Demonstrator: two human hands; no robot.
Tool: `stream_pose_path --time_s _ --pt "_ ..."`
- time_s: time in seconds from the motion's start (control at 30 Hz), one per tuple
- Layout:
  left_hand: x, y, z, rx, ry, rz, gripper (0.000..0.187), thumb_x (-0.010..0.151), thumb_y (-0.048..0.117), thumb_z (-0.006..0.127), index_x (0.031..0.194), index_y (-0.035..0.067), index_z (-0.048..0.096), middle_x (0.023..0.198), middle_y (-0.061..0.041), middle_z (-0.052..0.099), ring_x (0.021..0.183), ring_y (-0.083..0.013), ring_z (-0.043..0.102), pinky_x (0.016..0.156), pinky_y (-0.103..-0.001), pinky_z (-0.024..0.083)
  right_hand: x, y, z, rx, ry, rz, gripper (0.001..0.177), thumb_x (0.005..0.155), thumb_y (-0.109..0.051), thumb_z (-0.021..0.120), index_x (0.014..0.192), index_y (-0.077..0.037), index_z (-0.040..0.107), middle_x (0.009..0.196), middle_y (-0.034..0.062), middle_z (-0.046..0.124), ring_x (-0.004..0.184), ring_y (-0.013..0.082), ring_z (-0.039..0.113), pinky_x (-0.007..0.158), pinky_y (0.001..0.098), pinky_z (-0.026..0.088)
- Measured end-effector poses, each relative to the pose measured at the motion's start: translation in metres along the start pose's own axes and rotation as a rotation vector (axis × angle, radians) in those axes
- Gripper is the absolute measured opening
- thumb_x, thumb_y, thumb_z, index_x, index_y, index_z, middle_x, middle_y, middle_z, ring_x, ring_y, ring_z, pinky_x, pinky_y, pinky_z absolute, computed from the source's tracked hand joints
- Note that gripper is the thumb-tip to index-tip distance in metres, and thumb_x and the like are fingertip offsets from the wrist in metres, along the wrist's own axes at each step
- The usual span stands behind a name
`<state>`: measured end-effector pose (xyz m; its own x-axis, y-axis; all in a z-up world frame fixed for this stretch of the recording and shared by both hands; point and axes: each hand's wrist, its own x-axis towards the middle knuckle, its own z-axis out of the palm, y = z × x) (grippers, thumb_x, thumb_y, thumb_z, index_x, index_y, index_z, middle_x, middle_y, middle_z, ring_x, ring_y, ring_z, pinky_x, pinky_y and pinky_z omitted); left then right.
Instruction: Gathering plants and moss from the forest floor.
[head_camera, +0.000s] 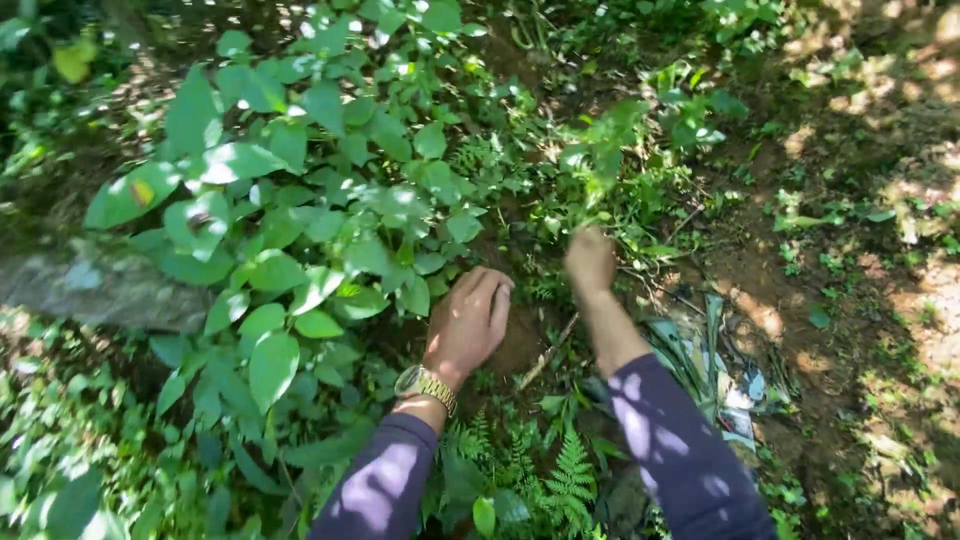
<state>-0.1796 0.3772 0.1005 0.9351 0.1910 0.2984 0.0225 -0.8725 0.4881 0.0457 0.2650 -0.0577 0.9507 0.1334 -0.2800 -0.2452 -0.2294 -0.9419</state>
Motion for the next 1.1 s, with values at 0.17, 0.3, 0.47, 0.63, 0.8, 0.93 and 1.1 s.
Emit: stream_pose_path --time_s 0.17,0.3,0.47,0.63,0.8,0.93,1.1 --pt "0.024 -0.012 0.022 -0.042 0.069 0.123 0.010 0.097 0.012 0.062 0.101 0.006 0.068 0.104 -0.011 0.068 0.103 -0.0308 0.063 0.089 -0.044 0.052 -0.050 -0.111 -0.140 -0.064 0.304 -0.121 0.027 0.109 -0.011 0.044 0.124 -0.004 0.064 0.102 0.0156 0.068 0.071 0.0205 0.054 0.057 0.0337 0.043" --pt "0.040 -0.026 0.043 0.092 0.103 0.301 0.012 0.093 0.014 0.063 0.101 0.005 0.068 0.111 -0.012 0.066 0.114 -0.0312 0.060 0.100 -0.048 0.046 -0.036 -0.079 -0.148 -0.031 0.279 -0.378 0.026 0.106 -0.015 0.046 0.127 0.000 0.048 0.109 0.0036 0.065 0.072 0.0079 0.068 0.057 0.0234 0.054" --pt "0.052 -0.039 0.072 0.232 0.238 0.245 0.037 0.094 0.020 0.057 0.124 -0.001 0.061 0.137 -0.016 0.058 0.134 -0.0317 0.049 0.113 -0.052 0.036 -0.026 -0.045 -0.090 -0.146 0.145 -0.113 0.045 0.099 -0.029 0.062 0.131 0.002 0.057 0.106 0.0181 0.070 0.073 0.0200 0.063 0.068 0.0373 0.058" --pt "0.060 -0.042 0.073 0.057 0.169 0.140 0.041 0.092 0.020 0.056 0.128 -0.001 0.058 0.140 -0.019 0.056 0.137 -0.0335 0.047 0.111 -0.050 0.039 -0.007 -0.056 -0.012 -0.569 0.082 -0.253 0.070 0.094 -0.047 0.070 0.140 0.000 0.047 0.121 0.0215 0.065 0.105 0.0329 0.063 0.092 0.0473 0.054" --pt "0.063 -0.039 0.068 0.057 0.156 0.161 0.042 0.090 0.024 0.059 0.125 0.001 0.059 0.136 -0.017 0.060 0.136 -0.0323 0.051 0.114 -0.049 0.039 0.034 -0.044 0.019 -0.943 0.181 -0.469 0.063 0.089 -0.044 0.070 0.138 -0.006 0.056 0.139 0.0317 0.051 0.126 0.0462 0.048 0.100 0.0579 0.044" --pt "0.062 -0.036 0.067 0.053 0.142 0.171 0.044 0.088 0.027 0.061 0.124 0.002 0.060 0.131 -0.017 0.062 0.133 -0.0336 0.052 0.113 -0.051 0.037 0.084 0.004 0.001 -0.747 0.188 -0.516 0.028 0.092 -0.015 0.056 0.117 -0.006 0.066 0.116 0.0184 0.065 0.102 0.0286 0.061 0.089 0.0461 0.051" --pt "0.063 -0.035 0.069 0.080 0.146 0.186 0.043 0.089 0.029 0.060 0.123 0.003 0.062 0.129 -0.016 0.063 0.130 -0.0324 0.053 0.116 -0.052 0.034 0.083 -0.015 -0.043 0.141 0.335 -0.070 0.023 0.106 -0.020 0.049 0.105 -0.004 0.066 0.079 0.0126 0.055 0.058 0.0204 0.045 0.050 0.0383 0.035"
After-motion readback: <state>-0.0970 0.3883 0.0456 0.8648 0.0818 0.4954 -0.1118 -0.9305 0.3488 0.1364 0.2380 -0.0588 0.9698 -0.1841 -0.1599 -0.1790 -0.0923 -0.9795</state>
